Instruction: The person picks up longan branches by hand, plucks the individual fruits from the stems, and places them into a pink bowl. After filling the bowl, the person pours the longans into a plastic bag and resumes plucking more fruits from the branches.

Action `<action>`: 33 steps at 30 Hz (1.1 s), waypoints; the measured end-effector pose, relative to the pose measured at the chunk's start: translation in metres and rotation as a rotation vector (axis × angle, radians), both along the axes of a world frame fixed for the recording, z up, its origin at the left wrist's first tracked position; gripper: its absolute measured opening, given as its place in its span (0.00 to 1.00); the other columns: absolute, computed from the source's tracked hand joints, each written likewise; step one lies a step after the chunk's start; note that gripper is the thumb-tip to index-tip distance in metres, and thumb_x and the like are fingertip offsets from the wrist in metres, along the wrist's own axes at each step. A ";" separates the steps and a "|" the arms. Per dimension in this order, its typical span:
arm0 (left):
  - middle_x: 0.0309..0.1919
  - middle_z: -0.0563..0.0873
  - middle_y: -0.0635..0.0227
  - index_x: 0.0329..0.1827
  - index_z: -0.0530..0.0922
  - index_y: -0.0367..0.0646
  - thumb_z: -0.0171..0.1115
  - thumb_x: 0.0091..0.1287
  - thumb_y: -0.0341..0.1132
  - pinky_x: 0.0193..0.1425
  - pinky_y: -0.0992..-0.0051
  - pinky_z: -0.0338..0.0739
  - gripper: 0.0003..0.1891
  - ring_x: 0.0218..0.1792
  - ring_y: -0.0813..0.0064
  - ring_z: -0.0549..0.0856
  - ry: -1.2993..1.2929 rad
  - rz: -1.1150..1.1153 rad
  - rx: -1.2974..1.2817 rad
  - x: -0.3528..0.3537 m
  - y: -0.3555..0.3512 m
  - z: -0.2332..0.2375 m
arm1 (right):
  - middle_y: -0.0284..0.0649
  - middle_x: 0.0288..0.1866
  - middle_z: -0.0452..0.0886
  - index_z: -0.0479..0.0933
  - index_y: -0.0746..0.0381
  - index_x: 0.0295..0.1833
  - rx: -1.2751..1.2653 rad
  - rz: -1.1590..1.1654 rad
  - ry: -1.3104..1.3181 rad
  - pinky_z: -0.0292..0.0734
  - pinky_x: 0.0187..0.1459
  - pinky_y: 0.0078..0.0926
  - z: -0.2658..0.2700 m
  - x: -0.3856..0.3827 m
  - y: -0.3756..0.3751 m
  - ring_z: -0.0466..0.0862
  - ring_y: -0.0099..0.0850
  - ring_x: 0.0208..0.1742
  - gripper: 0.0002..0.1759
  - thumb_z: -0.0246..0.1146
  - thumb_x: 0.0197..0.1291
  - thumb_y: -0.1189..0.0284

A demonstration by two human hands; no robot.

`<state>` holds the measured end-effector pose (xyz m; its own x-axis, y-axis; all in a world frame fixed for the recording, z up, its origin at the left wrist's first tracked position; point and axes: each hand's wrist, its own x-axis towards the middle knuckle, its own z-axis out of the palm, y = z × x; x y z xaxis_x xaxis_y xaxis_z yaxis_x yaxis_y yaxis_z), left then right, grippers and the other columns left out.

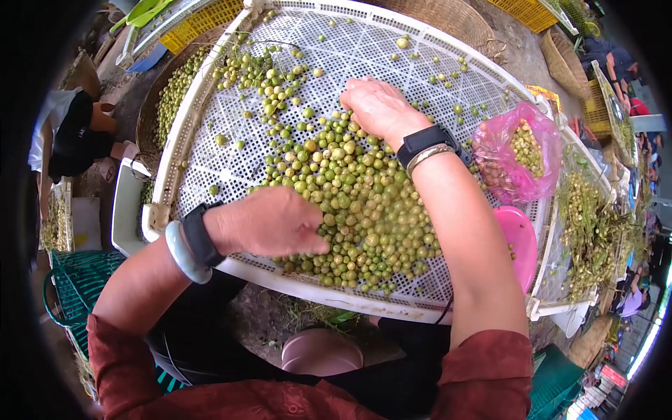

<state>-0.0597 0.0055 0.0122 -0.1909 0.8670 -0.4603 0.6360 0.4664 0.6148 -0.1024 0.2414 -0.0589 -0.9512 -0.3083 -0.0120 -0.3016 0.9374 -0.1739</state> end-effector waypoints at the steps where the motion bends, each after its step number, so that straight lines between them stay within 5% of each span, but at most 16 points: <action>1: 0.17 0.80 0.61 0.24 0.76 0.40 0.60 0.63 0.46 0.29 0.66 0.77 0.17 0.22 0.65 0.83 0.068 0.057 -0.014 -0.011 0.003 -0.004 | 0.41 0.41 0.78 0.76 0.61 0.37 0.038 0.016 0.004 0.73 0.49 0.38 0.001 0.000 -0.004 0.77 0.43 0.48 0.08 0.64 0.50 0.78; 5: 0.27 0.82 0.58 0.30 0.80 0.40 0.52 0.59 0.26 0.37 0.65 0.79 0.07 0.29 0.61 0.83 0.324 0.339 0.143 -0.053 0.012 -0.036 | 0.44 0.37 0.79 0.74 0.62 0.36 0.049 -0.034 -0.049 0.74 0.46 0.41 0.001 0.002 0.001 0.78 0.46 0.44 0.06 0.61 0.50 0.78; 9: 0.34 0.82 0.62 0.37 0.83 0.42 0.56 0.56 0.26 0.45 0.65 0.78 0.09 0.38 0.61 0.82 0.563 0.368 0.425 -0.078 0.034 -0.062 | 0.43 0.32 0.79 0.75 0.63 0.40 -0.251 -0.297 -0.154 0.77 0.37 0.35 0.013 0.009 0.012 0.81 0.35 0.34 0.08 0.57 0.53 0.80; 10: 0.35 0.81 0.63 0.38 0.83 0.43 0.57 0.56 0.26 0.46 0.66 0.78 0.10 0.40 0.62 0.82 0.610 0.333 0.487 -0.081 0.039 -0.068 | 0.38 0.32 0.78 0.75 0.63 0.42 -0.379 -0.409 -0.249 0.77 0.33 0.29 0.021 0.008 0.015 0.80 0.26 0.31 0.08 0.54 0.56 0.79; 14: 0.34 0.80 0.66 0.40 0.84 0.47 0.60 0.53 0.26 0.52 0.67 0.75 0.12 0.45 0.62 0.78 0.646 0.196 0.356 -0.092 0.052 -0.081 | 0.36 0.35 0.79 0.75 0.65 0.40 -1.441 -0.461 -0.552 0.78 0.32 0.21 0.030 0.016 0.037 0.78 0.21 0.31 0.05 0.57 0.59 0.77; 17: 0.35 0.80 0.65 0.40 0.84 0.47 0.60 0.52 0.26 0.54 0.66 0.74 0.12 0.46 0.61 0.77 0.652 0.176 0.322 -0.092 0.054 -0.077 | 0.36 0.35 0.79 0.75 0.65 0.41 -1.438 -0.401 -0.638 0.76 0.29 0.20 0.033 0.021 0.032 0.78 0.20 0.30 0.06 0.58 0.59 0.77; 21: 0.35 0.80 0.65 0.36 0.82 0.44 0.63 0.51 0.29 0.52 0.64 0.73 0.08 0.45 0.60 0.77 0.669 0.155 0.382 -0.092 0.057 -0.080 | 0.34 0.32 0.80 0.78 0.65 0.41 -0.737 -0.373 -0.591 0.75 0.27 0.16 0.019 0.025 0.013 0.76 0.18 0.27 0.05 0.59 0.61 0.76; 25: 0.34 0.80 0.64 0.34 0.81 0.43 0.64 0.52 0.31 0.51 0.64 0.73 0.07 0.44 0.61 0.77 0.665 0.219 0.405 -0.090 0.055 -0.084 | 0.32 0.28 0.80 0.80 0.65 0.41 -0.686 -0.450 -0.543 0.74 0.25 0.15 0.023 0.029 0.000 0.77 0.17 0.26 0.06 0.60 0.61 0.75; 27: 0.34 0.81 0.64 0.34 0.80 0.42 0.62 0.54 0.31 0.48 0.66 0.74 0.06 0.41 0.64 0.79 0.722 0.242 0.398 -0.086 0.053 -0.077 | 0.33 0.29 0.81 0.80 0.65 0.43 -0.452 -0.268 -0.360 0.74 0.25 0.15 0.024 0.033 0.002 0.78 0.18 0.26 0.08 0.61 0.61 0.74; 29: 0.34 0.82 0.65 0.34 0.79 0.41 0.60 0.58 0.31 0.43 0.70 0.75 0.05 0.37 0.70 0.81 0.327 0.615 0.360 -0.082 0.052 -0.063 | 0.34 0.29 0.81 0.80 0.65 0.44 -0.414 -0.169 -0.246 0.75 0.25 0.15 0.010 0.034 0.007 0.78 0.18 0.26 0.09 0.61 0.62 0.72; 31: 0.33 0.84 0.68 0.38 0.79 0.38 0.54 0.63 0.30 0.36 0.80 0.75 0.06 0.31 0.80 0.82 -0.128 0.970 0.443 -0.076 0.049 -0.049 | 0.37 0.28 0.81 0.82 0.66 0.39 -0.938 -0.445 -0.509 0.78 0.29 0.18 0.029 0.032 0.002 0.80 0.21 0.30 0.12 0.61 0.62 0.67; 33: 0.32 0.83 0.70 0.42 0.78 0.35 0.54 0.63 0.29 0.36 0.81 0.75 0.09 0.32 0.81 0.81 -0.626 1.121 0.640 -0.064 0.041 -0.037 | 0.39 0.35 0.81 0.79 0.69 0.45 -1.312 -0.485 -0.520 0.80 0.33 0.19 0.044 0.034 0.003 0.81 0.23 0.31 0.15 0.58 0.66 0.67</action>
<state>-0.1234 0.0464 -0.0249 -0.8152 0.4843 -0.3178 -0.3244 0.0727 0.9431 -0.0682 0.2443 -0.0147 -0.9381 -0.0311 -0.3449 0.3443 0.0208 -0.9386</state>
